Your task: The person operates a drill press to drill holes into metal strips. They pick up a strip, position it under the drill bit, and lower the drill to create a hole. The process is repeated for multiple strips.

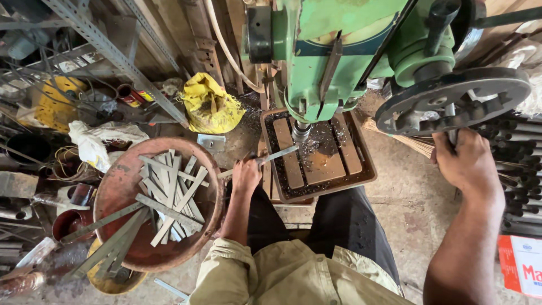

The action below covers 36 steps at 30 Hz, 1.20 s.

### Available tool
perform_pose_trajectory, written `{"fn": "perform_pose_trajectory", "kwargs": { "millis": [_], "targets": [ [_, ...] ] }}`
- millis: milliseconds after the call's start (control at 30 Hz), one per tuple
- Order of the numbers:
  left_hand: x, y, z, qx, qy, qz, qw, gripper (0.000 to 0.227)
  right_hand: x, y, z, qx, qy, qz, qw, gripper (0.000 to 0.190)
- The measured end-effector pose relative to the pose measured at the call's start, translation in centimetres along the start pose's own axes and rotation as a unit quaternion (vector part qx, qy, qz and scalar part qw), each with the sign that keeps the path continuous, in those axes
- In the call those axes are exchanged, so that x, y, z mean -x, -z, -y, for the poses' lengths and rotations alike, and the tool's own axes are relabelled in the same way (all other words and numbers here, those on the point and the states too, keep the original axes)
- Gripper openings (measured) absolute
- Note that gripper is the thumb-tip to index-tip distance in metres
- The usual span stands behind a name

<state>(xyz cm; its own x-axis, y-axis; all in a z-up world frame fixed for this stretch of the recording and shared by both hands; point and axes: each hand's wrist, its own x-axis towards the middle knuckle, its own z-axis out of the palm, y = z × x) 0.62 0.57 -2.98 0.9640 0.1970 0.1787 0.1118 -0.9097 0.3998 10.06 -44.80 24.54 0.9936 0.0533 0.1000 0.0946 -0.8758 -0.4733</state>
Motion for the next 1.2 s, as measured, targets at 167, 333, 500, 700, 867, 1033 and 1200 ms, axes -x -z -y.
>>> {"fn": "perform_pose_trajectory", "kwargs": {
  "millis": [167, 333, 500, 700, 867, 1033, 1200],
  "targets": [
    [-0.1, 1.4, -0.6, 0.032, 0.007, 0.017, 0.999, 0.027, -0.1, -0.8, -0.7, -0.023, 0.008, -0.017, 1.000, 0.037],
    [-0.6, 1.3, -0.4, -0.003, 0.061, 0.098, 0.993, 0.017, -0.8, -2.3, -1.9, 0.036, 0.043, -0.053, 0.997, 0.038],
    [-0.7, 0.8, -0.3, -0.002, 0.098, 0.135, 0.986, 0.026, -1.1, -3.1, -1.8, 0.004, -0.031, -0.020, 0.999, 0.033],
    [-0.6, 1.8, -1.1, -0.032, 0.091, 0.132, 0.986, 0.027, -1.6, -6.1, -2.1, 0.085, 0.166, -0.228, 0.956, 0.017],
    [-0.4, 2.6, -1.6, 0.009, 0.085, 0.109, 0.990, 0.031, -1.5, -5.3, -1.7, -0.068, 0.118, -0.119, 0.983, 0.016],
    [-0.2, 2.4, -1.6, 0.019, 0.086, 0.116, 0.989, 0.032, -1.2, -2.9, -0.7, -0.057, 0.020, -0.019, 0.998, 0.026],
    [-0.6, 2.0, -1.3, -0.019, 0.082, 0.092, 0.992, 0.018, 0.2, 1.4, 0.2, 0.034, -0.038, 0.034, 0.998, 0.044]
  ]
}}
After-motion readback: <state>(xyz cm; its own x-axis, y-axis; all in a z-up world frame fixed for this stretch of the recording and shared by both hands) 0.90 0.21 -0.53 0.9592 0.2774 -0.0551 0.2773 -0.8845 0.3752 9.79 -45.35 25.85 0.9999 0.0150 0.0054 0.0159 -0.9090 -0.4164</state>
